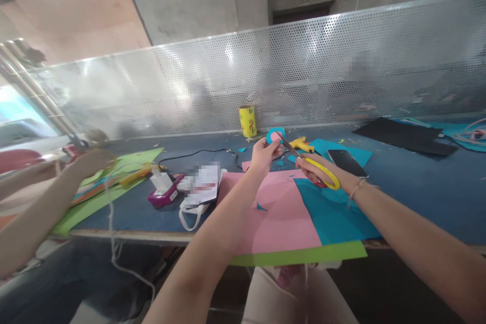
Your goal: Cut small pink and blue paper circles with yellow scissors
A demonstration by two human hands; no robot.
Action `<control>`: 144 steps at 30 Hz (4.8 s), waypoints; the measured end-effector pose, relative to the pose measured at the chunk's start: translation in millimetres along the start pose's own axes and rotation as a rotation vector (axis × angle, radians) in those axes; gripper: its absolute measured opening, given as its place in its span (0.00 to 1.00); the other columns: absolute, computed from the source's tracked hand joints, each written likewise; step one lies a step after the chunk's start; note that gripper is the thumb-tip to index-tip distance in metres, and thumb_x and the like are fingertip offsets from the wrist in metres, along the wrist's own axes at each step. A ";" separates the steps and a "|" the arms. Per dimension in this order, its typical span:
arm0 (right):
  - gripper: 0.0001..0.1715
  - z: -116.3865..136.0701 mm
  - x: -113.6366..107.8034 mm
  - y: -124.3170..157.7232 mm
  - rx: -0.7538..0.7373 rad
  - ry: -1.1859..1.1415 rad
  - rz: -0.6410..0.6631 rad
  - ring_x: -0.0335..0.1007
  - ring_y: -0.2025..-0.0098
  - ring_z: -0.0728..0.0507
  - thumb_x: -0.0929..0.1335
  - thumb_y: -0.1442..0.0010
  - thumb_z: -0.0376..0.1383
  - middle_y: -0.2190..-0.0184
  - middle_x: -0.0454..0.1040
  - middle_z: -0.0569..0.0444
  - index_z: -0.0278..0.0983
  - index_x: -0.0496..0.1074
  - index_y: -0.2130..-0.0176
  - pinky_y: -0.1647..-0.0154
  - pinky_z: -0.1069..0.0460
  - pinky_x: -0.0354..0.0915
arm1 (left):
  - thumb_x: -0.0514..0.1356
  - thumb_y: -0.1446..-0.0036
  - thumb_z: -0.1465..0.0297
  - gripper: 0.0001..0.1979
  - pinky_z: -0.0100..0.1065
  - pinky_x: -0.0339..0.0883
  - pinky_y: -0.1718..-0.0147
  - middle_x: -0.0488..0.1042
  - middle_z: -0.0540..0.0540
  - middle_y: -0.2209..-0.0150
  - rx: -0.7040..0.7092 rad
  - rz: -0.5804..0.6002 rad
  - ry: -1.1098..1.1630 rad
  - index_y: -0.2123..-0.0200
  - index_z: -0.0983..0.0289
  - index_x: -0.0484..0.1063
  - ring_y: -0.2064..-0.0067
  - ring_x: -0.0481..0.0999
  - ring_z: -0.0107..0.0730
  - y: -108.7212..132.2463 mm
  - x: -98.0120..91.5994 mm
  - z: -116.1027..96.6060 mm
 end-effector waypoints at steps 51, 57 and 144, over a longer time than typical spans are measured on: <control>0.27 -5.1 -3.2 -5.3 -0.045 0.016 -0.028 0.51 0.88 0.55 0.64 0.40 0.58 0.84 0.61 0.62 0.38 0.64 0.72 0.89 0.57 0.51 | 0.71 0.57 0.68 0.13 0.27 0.66 0.71 0.72 0.49 0.77 0.033 0.064 0.001 0.70 0.66 0.71 0.75 0.70 0.21 1.6 5.5 -5.3; 0.29 -2.8 -3.3 -2.4 -0.038 0.006 -0.033 0.49 0.88 0.55 0.64 0.42 0.61 0.84 0.60 0.62 0.38 0.63 0.72 0.90 0.57 0.49 | 0.72 0.60 0.68 0.15 0.26 0.65 0.73 0.72 0.49 0.78 0.041 0.075 0.021 0.71 0.66 0.71 0.76 0.69 0.20 0.9 5.5 -5.7; 0.32 13.4 6.8 10.1 0.005 -0.032 0.084 0.48 0.90 0.55 0.63 0.45 0.65 0.88 0.58 0.64 0.39 0.60 0.74 0.92 0.57 0.47 | 0.71 0.60 0.67 0.15 0.25 0.61 0.76 0.71 0.48 0.78 0.080 0.025 -0.070 0.70 0.65 0.72 0.77 0.68 0.20 0.4 -1.0 -11.3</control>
Point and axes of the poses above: each hand's wrist, its own y-axis away from the middle knuckle, its own x-axis out of the palm, z = x × y, the point moved 10 cm from there along -y, towards the middle knuckle
